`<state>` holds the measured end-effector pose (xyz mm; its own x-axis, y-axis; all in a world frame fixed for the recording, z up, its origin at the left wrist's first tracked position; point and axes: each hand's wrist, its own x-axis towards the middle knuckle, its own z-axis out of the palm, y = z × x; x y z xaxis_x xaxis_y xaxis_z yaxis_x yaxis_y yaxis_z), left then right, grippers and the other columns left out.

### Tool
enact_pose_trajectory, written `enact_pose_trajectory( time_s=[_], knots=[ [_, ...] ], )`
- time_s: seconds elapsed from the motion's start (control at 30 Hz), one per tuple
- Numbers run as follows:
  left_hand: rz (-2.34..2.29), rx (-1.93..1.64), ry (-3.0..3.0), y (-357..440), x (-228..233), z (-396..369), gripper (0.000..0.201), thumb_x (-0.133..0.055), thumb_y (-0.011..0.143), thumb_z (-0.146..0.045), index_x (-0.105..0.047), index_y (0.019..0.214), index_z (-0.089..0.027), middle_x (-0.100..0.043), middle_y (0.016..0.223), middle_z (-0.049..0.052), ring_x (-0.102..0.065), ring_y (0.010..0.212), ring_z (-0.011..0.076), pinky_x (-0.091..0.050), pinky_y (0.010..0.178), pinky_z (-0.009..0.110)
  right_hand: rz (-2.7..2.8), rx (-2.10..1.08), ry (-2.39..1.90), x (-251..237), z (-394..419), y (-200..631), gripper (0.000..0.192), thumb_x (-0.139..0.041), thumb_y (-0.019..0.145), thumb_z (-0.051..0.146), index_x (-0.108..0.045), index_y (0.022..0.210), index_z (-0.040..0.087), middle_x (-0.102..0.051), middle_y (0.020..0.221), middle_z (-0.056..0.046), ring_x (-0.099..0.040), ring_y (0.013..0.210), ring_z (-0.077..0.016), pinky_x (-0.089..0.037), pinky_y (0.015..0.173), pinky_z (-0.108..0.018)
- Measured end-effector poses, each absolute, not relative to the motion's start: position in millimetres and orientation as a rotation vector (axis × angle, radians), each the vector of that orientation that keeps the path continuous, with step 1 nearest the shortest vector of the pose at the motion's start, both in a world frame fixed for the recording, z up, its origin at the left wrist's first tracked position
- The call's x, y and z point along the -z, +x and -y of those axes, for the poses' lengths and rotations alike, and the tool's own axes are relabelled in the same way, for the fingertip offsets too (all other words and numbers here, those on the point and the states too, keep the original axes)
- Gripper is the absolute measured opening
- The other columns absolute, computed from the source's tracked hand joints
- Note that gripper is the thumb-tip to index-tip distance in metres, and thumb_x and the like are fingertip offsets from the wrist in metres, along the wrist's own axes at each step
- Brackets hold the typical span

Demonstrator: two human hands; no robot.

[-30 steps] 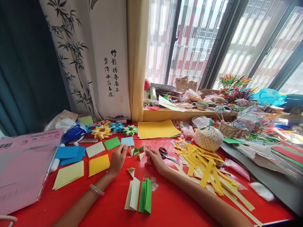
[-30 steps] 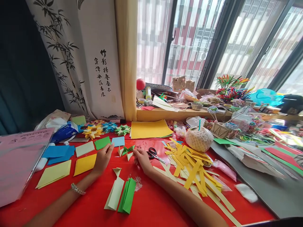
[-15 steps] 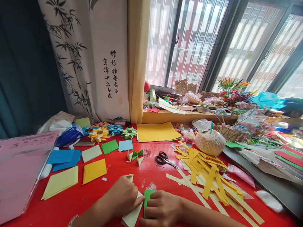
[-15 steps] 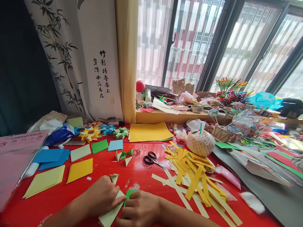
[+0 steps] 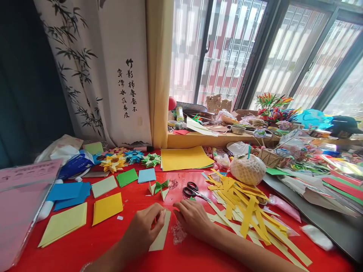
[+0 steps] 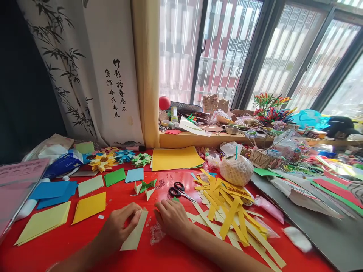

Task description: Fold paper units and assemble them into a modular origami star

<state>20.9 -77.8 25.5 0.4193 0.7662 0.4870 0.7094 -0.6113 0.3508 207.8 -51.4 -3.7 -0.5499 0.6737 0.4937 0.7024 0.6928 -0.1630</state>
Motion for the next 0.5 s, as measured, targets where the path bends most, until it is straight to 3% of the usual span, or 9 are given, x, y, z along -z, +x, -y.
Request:
enact_pose_trajectory(
  time_s=[0.07,0.17,0.23,0.3,0.37,0.43,0.5],
  knots=[
    [-1.305,-1.12,2.548,21,-23,78,0.017,-0.033,0.086,-0.015,-0.046,0.075,-0.019,-0.055,0.066,-0.001,-0.051,0.054,0.009,-0.042,0.052,0.02,2.253,-0.301,-1.036,-2,62,204,0.026,-0.04,0.086,0.032,-0.054,0.103,0.017,-0.061,0.082,-0.009,-0.054,0.069,-0.0174,-0.037,0.061,-0.028],
    [-1.2,-1.341,2.795,24,-16,78,0.014,-0.041,0.081,-0.011,-0.048,0.072,-0.018,-0.06,0.074,0.003,-0.056,0.063,0.0129,-0.044,0.056,0.024,1.914,-1.225,-0.867,-10,84,194,0.036,-0.036,0.087,0.042,-0.049,0.114,0.022,-0.06,0.079,-0.004,-0.056,0.065,-0.0148,-0.043,0.059,-0.027],
    [-1.047,-1.359,2.969,26,-13,80,0.013,-0.044,0.077,-0.008,-0.05,0.07,-0.017,-0.062,0.075,0.006,-0.057,0.067,0.0166,-0.046,0.06,0.028,1.604,-1.604,-0.759,-12,94,188,0.04,-0.04,0.084,0.047,-0.046,0.117,0.026,-0.058,0.095,-0.005,-0.058,0.075,-0.016,-0.046,0.063,-0.028],
    [-0.919,-1.266,2.994,28,-12,82,0.012,-0.044,0.077,-0.009,-0.054,0.079,-0.016,-0.063,0.081,0.008,-0.057,0.073,0.0191,-0.048,0.064,0.031,1.483,-1.667,-0.69,-12,96,184,0.035,-0.052,0.079,0.043,-0.053,0.11,0.027,-0.056,0.103,-0.003,-0.053,0.095,-0.0172,-0.042,0.083,-0.029],
    [-0.899,-1.152,2.949,30,-14,84,0.018,-0.044,0.077,-0.01,-0.055,0.091,-0.015,-0.063,0.09,0.01,-0.057,0.083,0.0215,-0.049,0.071,0.034,1.389,-1.68,-0.68,-9,93,183,0.028,-0.057,0.076,0.037,-0.058,0.102,0.025,-0.058,0.101,-0.002,-0.05,0.102,-0.0167,-0.036,0.091,-0.028],
    [-0.925,-1.026,2.849,30,-16,85,0.027,-0.043,0.078,-0.01,-0.053,0.102,-0.015,-0.061,0.101,0.011,-0.056,0.093,0.0222,-0.048,0.08,0.036,1.269,-1.729,-0.71,-4,87,182,0.025,-0.058,0.076,0.035,-0.059,0.099,0.023,-0.059,0.095,-0.002,-0.054,0.09,-0.0151,-0.041,0.082,-0.027],
    [-0.941,-0.935,2.675,30,-18,84,0.031,-0.042,0.079,-0.012,-0.05,0.108,-0.018,-0.057,0.111,0.011,-0.053,0.101,0.0213,-0.046,0.086,0.035,1.162,-1.787,-0.745,1,82,182,0.025,-0.057,0.077,0.035,-0.058,0.098,0.021,-0.059,0.088,-0.002,-0.055,0.068,-0.0111,-0.044,0.061,-0.023]
  ],
)
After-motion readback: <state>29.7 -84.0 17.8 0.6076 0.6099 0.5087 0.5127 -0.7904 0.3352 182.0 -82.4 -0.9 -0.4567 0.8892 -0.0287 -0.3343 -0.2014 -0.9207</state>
